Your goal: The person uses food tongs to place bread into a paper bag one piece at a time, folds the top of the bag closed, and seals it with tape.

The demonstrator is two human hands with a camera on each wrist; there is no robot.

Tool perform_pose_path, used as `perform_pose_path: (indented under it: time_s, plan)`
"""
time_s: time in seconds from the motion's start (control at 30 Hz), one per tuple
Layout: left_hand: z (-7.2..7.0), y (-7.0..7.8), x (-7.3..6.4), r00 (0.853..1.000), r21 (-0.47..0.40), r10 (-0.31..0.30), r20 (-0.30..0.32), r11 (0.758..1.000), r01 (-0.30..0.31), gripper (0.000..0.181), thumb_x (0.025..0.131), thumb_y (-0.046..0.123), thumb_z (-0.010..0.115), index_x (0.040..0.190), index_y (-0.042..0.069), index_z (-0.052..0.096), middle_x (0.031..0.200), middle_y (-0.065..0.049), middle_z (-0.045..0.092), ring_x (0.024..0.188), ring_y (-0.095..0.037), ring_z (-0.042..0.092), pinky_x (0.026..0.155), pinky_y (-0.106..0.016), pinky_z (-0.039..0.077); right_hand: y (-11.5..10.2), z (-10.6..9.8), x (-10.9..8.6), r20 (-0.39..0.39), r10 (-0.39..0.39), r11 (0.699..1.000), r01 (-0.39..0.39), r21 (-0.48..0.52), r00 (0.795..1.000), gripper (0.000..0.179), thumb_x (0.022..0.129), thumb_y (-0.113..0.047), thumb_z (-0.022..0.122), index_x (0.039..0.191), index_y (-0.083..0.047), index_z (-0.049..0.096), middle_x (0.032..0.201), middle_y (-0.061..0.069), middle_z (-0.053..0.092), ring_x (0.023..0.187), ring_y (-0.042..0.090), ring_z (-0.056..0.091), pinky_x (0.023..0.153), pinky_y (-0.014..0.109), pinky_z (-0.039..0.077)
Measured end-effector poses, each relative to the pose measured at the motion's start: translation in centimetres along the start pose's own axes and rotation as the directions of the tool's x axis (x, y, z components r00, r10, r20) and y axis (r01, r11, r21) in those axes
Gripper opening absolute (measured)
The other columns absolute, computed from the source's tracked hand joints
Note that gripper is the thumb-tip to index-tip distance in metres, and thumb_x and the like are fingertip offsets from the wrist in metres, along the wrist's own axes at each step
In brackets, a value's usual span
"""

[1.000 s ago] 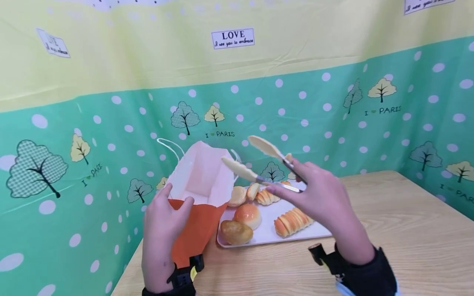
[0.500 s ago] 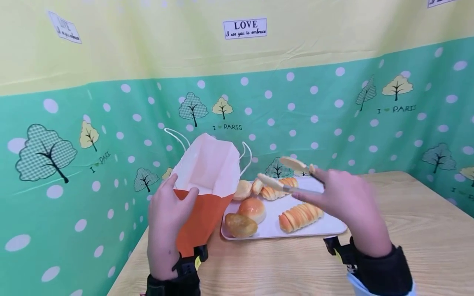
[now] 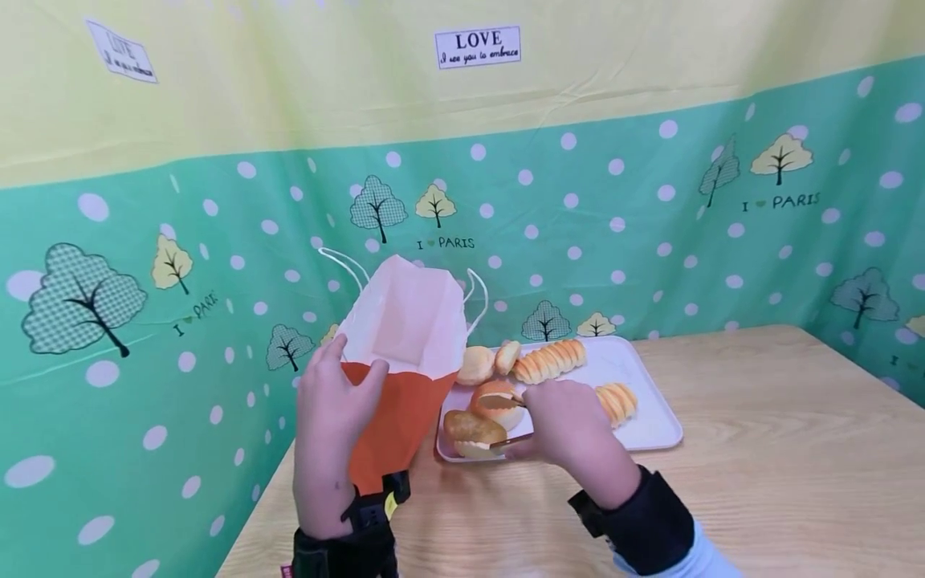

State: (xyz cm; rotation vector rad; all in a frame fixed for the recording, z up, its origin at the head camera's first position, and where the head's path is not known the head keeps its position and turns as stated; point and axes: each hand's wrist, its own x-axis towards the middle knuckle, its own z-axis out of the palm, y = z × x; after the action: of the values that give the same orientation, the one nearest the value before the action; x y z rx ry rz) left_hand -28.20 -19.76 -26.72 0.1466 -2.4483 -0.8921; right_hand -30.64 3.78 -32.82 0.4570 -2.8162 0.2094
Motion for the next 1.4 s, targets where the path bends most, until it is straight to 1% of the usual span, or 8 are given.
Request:
perform_pose_path:
  time_s: [0.17, 0.53, 0.7, 0.87, 0.97, 1.1, 1.3, 1.4]
  plan:
    - [0.1, 0.0, 0.2, 1.000, 0.010, 0.008, 0.002, 1.000, -0.008, 0.066, 0.087, 0.027, 0.056, 0.141, -0.004, 0.034, 0.146, -0.028, 0.035, 0.128, -0.043, 0.034, 0.090, -0.059, 0.049, -0.4, 1.2, 0.4, -0.039, -0.023, 1.000, 0.022, -0.015, 0.999, 0.055, 0.050, -0.066, 0.075, 0.052, -0.018, 0.048, 0.047, -0.004, 0.046, 0.046, 0.014, 0.044, 0.039, 0.032, 0.038]
    - [0.2, -0.1, 0.2, 1.000, 0.004, -0.004, -0.006, 1.000, 0.004, 0.065, 0.087, 0.028, 0.055, 0.140, -0.002, 0.034, 0.145, -0.027, 0.037, 0.125, -0.041, 0.037, 0.088, -0.058, 0.051, -0.7, 1.9, 0.6, -0.013, -0.031, 0.999, 0.031, -0.032, 0.999, 0.055, 0.050, -0.067, 0.074, 0.054, -0.017, 0.051, 0.049, -0.004, 0.045, 0.047, 0.015, 0.045, 0.040, 0.034, 0.039]
    - [0.2, -0.2, 0.0, 0.999, 0.020, -0.011, -0.032, 1.000, 0.012, 0.056, 0.086, 0.028, 0.055, 0.134, 0.002, 0.042, 0.118, -0.024, 0.056, 0.082, -0.031, 0.054, 0.065, -0.044, 0.058, -0.3, 1.5, 0.5, -0.002, -0.006, 1.000, 0.006, 0.011, 1.000, 0.051, 0.051, -0.065, 0.075, 0.058, -0.019, 0.054, 0.052, -0.004, 0.050, 0.049, 0.015, 0.046, 0.042, 0.033, 0.039]
    - [0.2, -0.1, -0.1, 0.999, 0.036, -0.012, -0.038, 0.999, 0.014, 0.052, 0.086, 0.028, 0.056, 0.132, 0.005, 0.046, 0.072, -0.015, 0.052, 0.042, -0.024, 0.039, 0.049, -0.031, 0.045, 0.8, 0.2, 0.4, 0.005, 0.021, 0.998, -0.021, 0.055, 1.000, 0.045, 0.055, -0.064, 0.074, 0.059, -0.023, 0.056, 0.053, -0.006, 0.051, 0.052, 0.012, 0.047, 0.042, 0.032, 0.038]
    - [0.0, 0.0, -0.2, 1.000, 0.028, 0.000, -0.027, 1.000, 0.001, 0.056, 0.087, 0.028, 0.055, 0.135, 0.001, 0.043, 0.095, -0.020, 0.060, 0.059, -0.028, 0.049, 0.057, -0.038, 0.052, 1.8, -0.9, 0.3, -0.017, 0.029, 0.997, -0.027, 0.076, 0.999, 0.042, 0.057, -0.065, 0.071, 0.065, -0.025, 0.061, 0.053, -0.006, 0.049, 0.052, 0.012, 0.046, 0.041, 0.032, 0.037]
    - [-0.1, 0.0, -0.3, 1.000, 0.029, 0.017, -0.012, 0.999, -0.016, 0.062, 0.086, 0.027, 0.056, 0.138, -0.004, 0.038, 0.128, -0.025, 0.051, 0.063, -0.028, 0.049, 0.060, -0.039, 0.052, 3.4, -2.4, 0.0, -0.068, 0.049, 0.994, -0.042, 0.101, 0.996, 0.049, 0.062, -0.069, 0.065, 0.087, -0.028, 0.071, 0.058, -0.004, 0.053, 0.052, 0.014, 0.046, 0.040, 0.031, 0.035]
    - [-0.1, 0.0, -0.4, 0.999, 0.029, 0.037, -0.012, 0.999, -0.036, 0.064, 0.085, 0.027, 0.056, 0.138, -0.004, 0.038, 0.129, -0.025, 0.050, 0.044, -0.019, 0.036, 0.049, -0.032, 0.040, 5.6, -4.5, -0.5, -0.107, 0.139, 0.971, -0.114, 0.212, 0.984, 0.085, 0.064, -0.080, 0.052, 0.124, -0.021, 0.063, 0.086, 0.013, 0.069, 0.058, 0.019, 0.048, 0.042, 0.030, 0.033]
    - [-0.3, 0.2, -0.5, 1.000, 0.023, 0.029, -0.004, 0.999, -0.029, 0.064, 0.085, 0.026, 0.056, 0.139, -0.004, 0.038, 0.134, -0.025, 0.047, 0.043, -0.019, 0.035, 0.047, -0.032, 0.039, 6.5, -5.6, -0.8, -0.131, 0.195, 0.955, -0.157, 0.251, 0.972, 0.096, 0.062, -0.085, 0.044, 0.130, -0.018, 0.057, 0.081, 0.012, 0.066, 0.057, 0.020, 0.048, 0.043, 0.031, 0.033]
